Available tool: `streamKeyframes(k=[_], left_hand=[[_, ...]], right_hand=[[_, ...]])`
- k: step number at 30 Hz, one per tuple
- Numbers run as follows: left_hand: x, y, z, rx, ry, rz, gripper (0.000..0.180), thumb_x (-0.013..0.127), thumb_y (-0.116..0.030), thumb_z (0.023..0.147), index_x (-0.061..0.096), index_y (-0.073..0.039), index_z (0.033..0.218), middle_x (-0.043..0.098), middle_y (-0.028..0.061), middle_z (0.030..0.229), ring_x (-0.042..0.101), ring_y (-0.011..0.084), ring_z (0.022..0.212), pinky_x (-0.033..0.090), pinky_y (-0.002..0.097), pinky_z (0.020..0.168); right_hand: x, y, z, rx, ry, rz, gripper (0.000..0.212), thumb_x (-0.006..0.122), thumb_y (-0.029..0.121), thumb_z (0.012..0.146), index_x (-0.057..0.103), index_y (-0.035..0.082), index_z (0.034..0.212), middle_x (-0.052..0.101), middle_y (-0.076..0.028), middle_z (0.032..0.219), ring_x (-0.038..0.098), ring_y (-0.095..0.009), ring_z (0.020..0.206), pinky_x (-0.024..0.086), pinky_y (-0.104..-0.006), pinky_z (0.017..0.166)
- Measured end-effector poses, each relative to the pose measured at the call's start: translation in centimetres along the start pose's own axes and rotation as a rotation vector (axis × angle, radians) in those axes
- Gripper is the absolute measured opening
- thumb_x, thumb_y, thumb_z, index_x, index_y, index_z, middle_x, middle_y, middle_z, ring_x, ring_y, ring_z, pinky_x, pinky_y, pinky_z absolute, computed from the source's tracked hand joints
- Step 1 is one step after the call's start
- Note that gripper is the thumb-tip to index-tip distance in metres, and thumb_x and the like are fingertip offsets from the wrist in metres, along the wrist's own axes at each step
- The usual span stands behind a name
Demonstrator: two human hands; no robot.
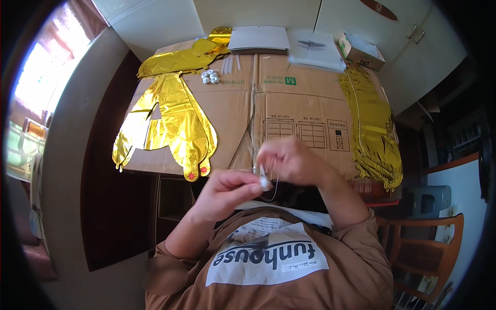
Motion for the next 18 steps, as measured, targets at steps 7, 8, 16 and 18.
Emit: streamKeyframes(k=[7, 8, 16, 18], left_hand=[[-1.7, 0.7, 0.8, 0.192, -0.404, 0.356, 0.015, 0.064, -0.006, 0.088, 0.066, 0.005, 0.099, 0.066, 0.0018, 0.085, 0.058, 0.0053, 0.078, 0.046, 0.0186, 0.069], [-1.2, 1.0, 0.3, 0.07, -0.302, 0.371, 0.015, 0.064, -0.005, 0.088, 0.067, 0.004, 0.099, 0.066, 0.003, 0.086, 0.058, 0.0059, 0.079, 0.046, 0.0198, 0.07], [-1.8, 0.8, 0.9, 0.187, -0.363, 0.19, 0.014, 0.061, -0.005, 0.091, 0.066, 0.003, 0.1, 0.067, 0.005, 0.094, 0.057, 0.005, 0.083, 0.046, 0.0194, 0.071], [-0.8, 1.1, 0.4, 0.07, -0.221, 0.18, 0.014, 0.061, -0.005, 0.09, 0.066, 0.003, 0.101, 0.066, 0.0026, 0.09, 0.056, 0.0048, 0.079, 0.045, 0.0196, 0.07]], right_hand=[[0.6, 3.4, -0.3, -0.133, -0.049, 0.03, 0.015, 0.061, 0.016, 0.087, 0.058, 0.003, 0.079, 0.055, -0.014, 0.067, 0.057, -0.029, 0.058, 0.044, -0.0363, 0.056], [-0.2, 3.5, 0.0, -0.145, -0.129, 0.017, 0.015, 0.061, 0.016, 0.087, 0.058, 0.003, 0.079, 0.055, -0.014, 0.067, 0.057, -0.029, 0.058, 0.044, -0.0363, 0.055], [1.7, 3.1, -0.6, -0.199, 0.008, -0.076, 0.017, 0.06, 0.02, 0.089, 0.059, 0.005, 0.082, 0.059, -0.012, 0.075, 0.061, -0.032, 0.067, 0.047, -0.0382, 0.06], [-0.9, 3.1, 0.3, -0.084, -0.12, -0.06, 0.014, 0.06, 0.018, 0.089, 0.06, 0.005, 0.084, 0.059, -0.012, 0.074, 0.061, -0.03, 0.067, 0.047, -0.0364, 0.059]])
Point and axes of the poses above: each hand's wrist, its own z-axis towards the middle knuckle, its own x-axis out of the palm, y = z × x, the point moved 4 cm from there along z, towards the middle knuckle
